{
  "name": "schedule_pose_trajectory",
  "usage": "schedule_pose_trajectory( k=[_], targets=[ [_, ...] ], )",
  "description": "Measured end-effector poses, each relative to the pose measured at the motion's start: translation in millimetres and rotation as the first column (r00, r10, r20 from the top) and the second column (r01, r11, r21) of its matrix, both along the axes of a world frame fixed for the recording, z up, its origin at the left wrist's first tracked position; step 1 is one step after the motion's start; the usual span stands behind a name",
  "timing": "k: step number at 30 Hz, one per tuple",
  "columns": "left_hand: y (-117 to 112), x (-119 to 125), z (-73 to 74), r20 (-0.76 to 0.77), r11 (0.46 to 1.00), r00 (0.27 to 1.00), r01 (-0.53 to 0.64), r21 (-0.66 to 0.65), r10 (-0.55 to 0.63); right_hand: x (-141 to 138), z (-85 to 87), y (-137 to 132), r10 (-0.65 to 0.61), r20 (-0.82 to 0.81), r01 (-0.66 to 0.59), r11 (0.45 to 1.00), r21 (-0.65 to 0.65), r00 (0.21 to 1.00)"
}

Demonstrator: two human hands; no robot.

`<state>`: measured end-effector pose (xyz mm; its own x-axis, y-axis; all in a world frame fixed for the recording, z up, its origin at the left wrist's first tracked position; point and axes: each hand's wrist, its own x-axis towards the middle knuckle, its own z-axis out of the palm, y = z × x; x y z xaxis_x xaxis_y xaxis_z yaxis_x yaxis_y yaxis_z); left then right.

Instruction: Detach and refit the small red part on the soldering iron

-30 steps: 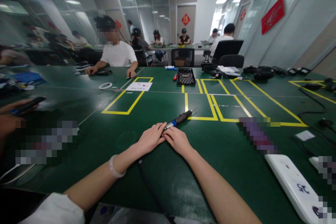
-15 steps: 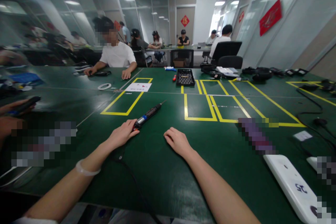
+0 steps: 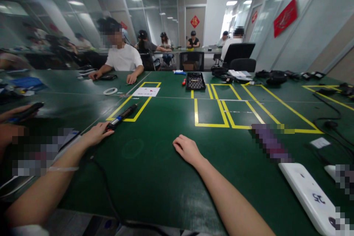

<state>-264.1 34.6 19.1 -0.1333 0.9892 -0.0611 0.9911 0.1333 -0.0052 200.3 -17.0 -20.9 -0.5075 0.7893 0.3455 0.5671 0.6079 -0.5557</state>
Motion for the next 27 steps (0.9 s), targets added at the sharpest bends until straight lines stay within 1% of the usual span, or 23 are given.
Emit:
schedule_pose_trajectory(
  k=[2,4,7,9,12,15,17,19,20,21,22,23,24,25,27],
  targets=[
    [-1.2,-5.7,2.3,-0.048,1.000,0.999,-0.004,0.004,0.004,-0.6,-0.3,0.0,0.001,0.004,-0.001,1.000,0.001,1.000],
    [-5.8,-2.8,4.1,-0.135,0.998,0.991,0.008,0.067,0.001,-0.9,-0.7,0.3,0.001,0.011,-0.001,1.000,0.000,1.000],
    [-16.5,13.1,5.2,-0.251,0.979,0.968,0.047,0.200,0.005,-1.0,-1.7,0.7,0.003,0.019,-0.003,1.000,0.000,1.000],
    [-23.2,25.4,5.1,-0.281,0.970,0.959,0.046,0.237,0.023,-0.8,-2.1,0.8,0.005,0.022,-0.005,1.000,0.001,1.000],
    [-29.0,37.0,5.4,-0.293,0.971,0.952,-0.013,0.238,0.085,-0.6,-2.3,0.4,0.002,0.025,-0.002,1.000,0.006,1.000],
    [-29.4,41.0,8.3,-0.274,0.967,0.952,-0.065,0.246,0.134,-1.2,-2.3,0.2,0.000,0.032,0.000,1.000,0.008,0.999],
    [-27.8,46.3,12.5,-0.236,0.956,0.958,-0.096,0.277,0.165,-2.0,-2.5,0.5,0.003,0.038,-0.003,1.000,0.003,0.999],
    [-25.6,60.2,18.4,-0.153,0.942,0.972,-0.124,0.312,0.179,-2.9,-2.9,0.9,0.009,0.038,-0.009,1.000,-0.001,0.999],
    [-24.6,71.5,21.7,-0.086,0.939,0.985,-0.117,0.324,0.153,-3.2,-3.2,1.1,0.011,0.035,-0.011,1.000,-0.002,0.999],
    [-23.9,85.6,24.9,-0.001,0.941,0.996,-0.088,0.327,0.093,-3.5,-3.4,1.3,0.012,0.032,-0.012,1.000,-0.001,0.999],
    [-23.6,102.4,27.9,0.097,0.944,0.995,-0.035,0.327,0.003,-3.6,-3.6,1.4,0.011,0.031,-0.011,1.000,0.000,0.999],
    [-23.9,121.3,30.3,0.205,0.943,0.970,0.054,0.328,-0.127,-3.4,-3.8,1.6,0.008,0.032,-0.009,1.000,0.000,0.999],
    [-24.8,141.4,32.0,0.316,0.938,0.916,0.142,0.317,-0.246,-3.1,-4.0,1.8,0.006,0.033,-0.006,1.000,0.001,0.999],
    [-26.5,162.0,32.9,0.416,0.928,0.844,0.226,0.297,-0.339,-2.6,-4.2,2.1,0.004,0.035,-0.004,1.000,0.000,0.999],
    [-31.5,200.8,31.7,0.557,0.895,0.702,0.370,0.249,-0.445,-1.0,-4.7,2.7,-0.002,0.026,0.002,1.000,-0.008,1.000]
  ],
)
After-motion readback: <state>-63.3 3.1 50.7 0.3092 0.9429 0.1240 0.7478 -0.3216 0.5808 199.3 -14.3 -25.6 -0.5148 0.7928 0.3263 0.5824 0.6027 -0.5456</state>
